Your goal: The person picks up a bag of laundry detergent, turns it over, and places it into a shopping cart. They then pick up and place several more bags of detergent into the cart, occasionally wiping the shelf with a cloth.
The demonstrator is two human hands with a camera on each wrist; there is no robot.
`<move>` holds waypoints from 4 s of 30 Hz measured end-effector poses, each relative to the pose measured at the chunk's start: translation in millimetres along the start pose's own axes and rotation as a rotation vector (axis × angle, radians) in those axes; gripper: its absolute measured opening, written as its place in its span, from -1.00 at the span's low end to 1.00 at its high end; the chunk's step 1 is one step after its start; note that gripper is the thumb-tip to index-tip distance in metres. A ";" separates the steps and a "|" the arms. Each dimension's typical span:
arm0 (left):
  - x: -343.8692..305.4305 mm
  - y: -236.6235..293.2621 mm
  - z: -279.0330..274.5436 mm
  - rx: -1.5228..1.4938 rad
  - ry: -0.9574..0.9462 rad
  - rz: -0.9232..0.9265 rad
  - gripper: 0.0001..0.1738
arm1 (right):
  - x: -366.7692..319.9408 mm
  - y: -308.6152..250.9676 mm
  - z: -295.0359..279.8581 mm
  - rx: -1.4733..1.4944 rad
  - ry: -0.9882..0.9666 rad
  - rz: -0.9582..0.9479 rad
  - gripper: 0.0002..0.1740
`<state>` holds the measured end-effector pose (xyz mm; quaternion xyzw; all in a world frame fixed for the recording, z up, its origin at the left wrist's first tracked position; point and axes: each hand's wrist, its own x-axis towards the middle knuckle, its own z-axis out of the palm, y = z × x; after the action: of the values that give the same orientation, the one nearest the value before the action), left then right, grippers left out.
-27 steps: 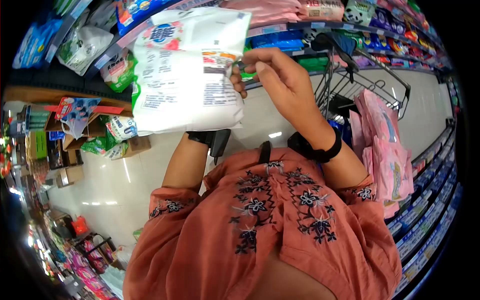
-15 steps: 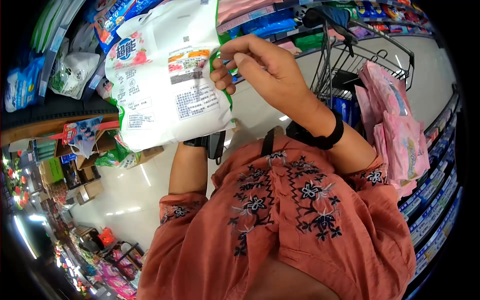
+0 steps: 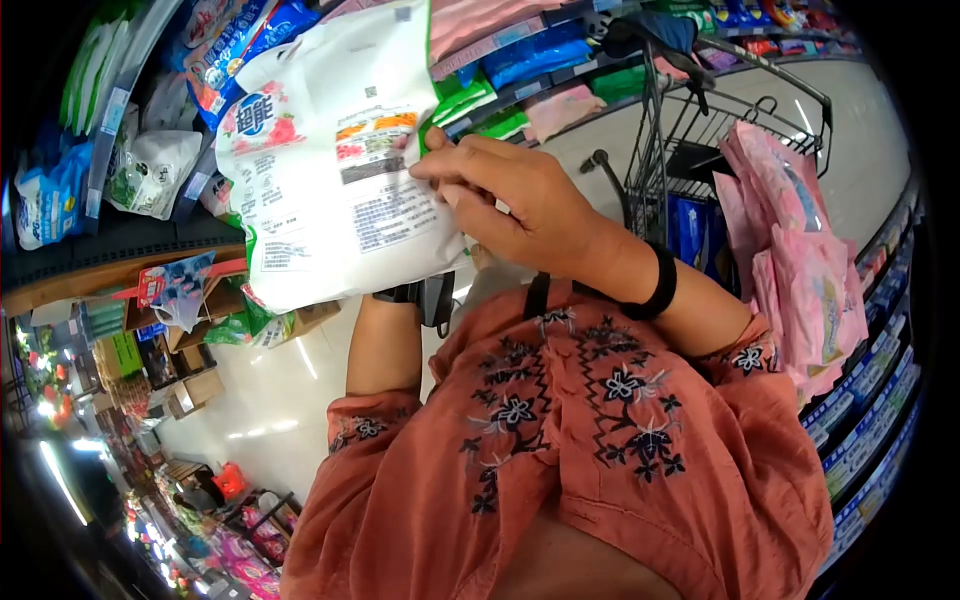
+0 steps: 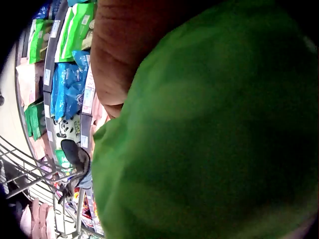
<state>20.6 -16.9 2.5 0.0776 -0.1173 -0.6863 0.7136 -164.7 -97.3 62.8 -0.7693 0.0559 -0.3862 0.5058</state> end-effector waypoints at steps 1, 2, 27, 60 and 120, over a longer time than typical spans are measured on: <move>0.7 1.4 -1.1 0.009 0.021 0.015 -0.49 | 1.3 -0.9 -2.1 0.037 -0.012 0.035 -0.72; -0.4 1.7 -1.3 0.020 0.050 0.032 -0.48 | 2.5 0.1 -3.6 0.054 0.015 0.042 -0.72; -0.9 -16.4 -18.7 -0.159 -0.021 -0.018 -0.39 | -11.3 9.3 12.6 -0.390 -0.097 -0.152 -0.46; 0.0 -24.9 28.2 0.504 0.316 0.141 -0.68 | 15.0 -20.9 -5.5 -0.096 -0.103 0.252 -0.55; 11.6 -10.8 -44.8 0.535 0.312 0.317 -0.62 | 25.1 -3.8 11.8 -0.071 0.054 0.048 -0.81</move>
<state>22.9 -31.2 -42.7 0.3465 -0.1932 -0.4918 0.7751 -140.7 -98.8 77.2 -0.7746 0.1018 -0.3922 0.4855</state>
